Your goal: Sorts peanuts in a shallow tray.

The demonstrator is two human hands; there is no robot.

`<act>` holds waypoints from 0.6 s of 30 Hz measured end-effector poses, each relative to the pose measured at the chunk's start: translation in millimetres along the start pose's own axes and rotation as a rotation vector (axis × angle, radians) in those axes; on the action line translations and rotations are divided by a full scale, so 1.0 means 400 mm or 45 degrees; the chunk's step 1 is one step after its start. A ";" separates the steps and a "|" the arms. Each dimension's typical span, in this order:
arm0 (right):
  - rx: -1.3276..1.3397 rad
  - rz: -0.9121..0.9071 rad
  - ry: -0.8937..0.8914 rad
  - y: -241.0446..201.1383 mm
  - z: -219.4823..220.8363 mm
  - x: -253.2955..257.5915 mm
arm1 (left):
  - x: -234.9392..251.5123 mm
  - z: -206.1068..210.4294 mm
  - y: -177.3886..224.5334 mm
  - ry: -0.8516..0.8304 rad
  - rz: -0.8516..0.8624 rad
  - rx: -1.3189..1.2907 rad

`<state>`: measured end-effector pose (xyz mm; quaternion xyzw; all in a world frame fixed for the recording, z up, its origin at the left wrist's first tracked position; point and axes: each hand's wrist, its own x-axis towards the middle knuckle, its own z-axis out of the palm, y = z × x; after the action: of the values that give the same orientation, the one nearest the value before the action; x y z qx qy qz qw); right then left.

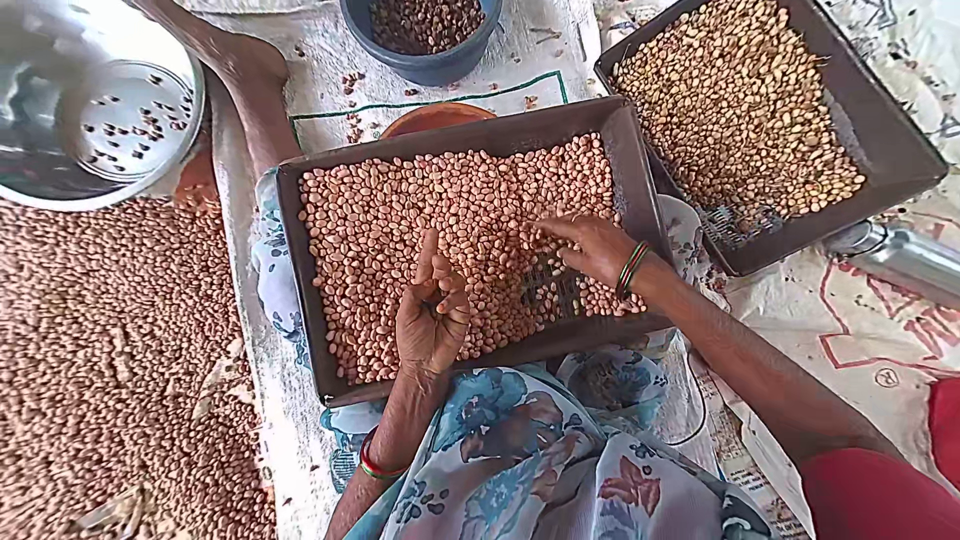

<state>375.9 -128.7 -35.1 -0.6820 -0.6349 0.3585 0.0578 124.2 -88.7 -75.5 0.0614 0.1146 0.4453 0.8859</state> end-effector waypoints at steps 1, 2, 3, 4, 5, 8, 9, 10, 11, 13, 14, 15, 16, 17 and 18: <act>-0.022 0.031 0.140 0.022 -0.038 0.002 | 0.001 0.001 0.000 0.006 0.008 -0.011; -0.042 0.058 0.249 0.040 -0.073 -0.008 | 0.002 0.000 -0.001 0.016 0.016 -0.016; -0.053 0.071 0.304 0.050 -0.102 -0.026 | 0.003 -0.001 -0.001 0.025 0.023 -0.015; -0.062 0.068 0.308 0.056 -0.117 -0.047 | 0.003 -0.003 -0.001 0.024 0.029 -0.017; -0.071 0.051 0.276 0.060 -0.118 -0.066 | 0.003 -0.004 -0.001 0.026 0.032 -0.018; -0.132 0.008 0.056 0.067 -0.066 -0.101 | 0.006 0.001 -0.002 0.026 0.015 -0.033; -0.168 0.018 -0.016 0.065 -0.044 -0.107 | 0.007 0.002 -0.004 0.020 0.004 -0.038; -0.191 0.026 -0.065 0.062 -0.021 -0.111 | 0.007 0.003 -0.005 0.022 -0.003 -0.045; -0.207 0.022 -0.084 0.058 0.000 -0.114 | 0.008 0.003 -0.005 0.028 -0.008 -0.051; -0.211 -0.036 -0.005 0.057 0.029 -0.111 | 0.009 0.003 -0.005 0.053 -0.005 -0.040; -0.199 -0.088 0.099 0.061 0.035 -0.103 | 0.009 0.004 -0.005 0.063 0.000 -0.044; -0.176 -0.098 0.158 0.056 0.023 -0.087 | 0.008 0.004 -0.005 0.070 0.003 -0.050; -0.155 -0.098 0.219 0.053 0.006 -0.064 | 0.007 0.005 -0.005 0.080 0.005 -0.053; -0.122 -0.093 0.270 0.053 -0.012 -0.032 | 0.007 0.007 -0.006 0.091 0.007 -0.055; -0.067 -0.091 0.310 0.055 -0.024 0.007 | 0.007 0.009 -0.008 0.097 0.011 -0.052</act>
<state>399.4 -126.4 -40.9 -0.6986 -0.6563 0.2540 0.1291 129.2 -88.3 -73.0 0.0268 0.1389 0.4532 0.8801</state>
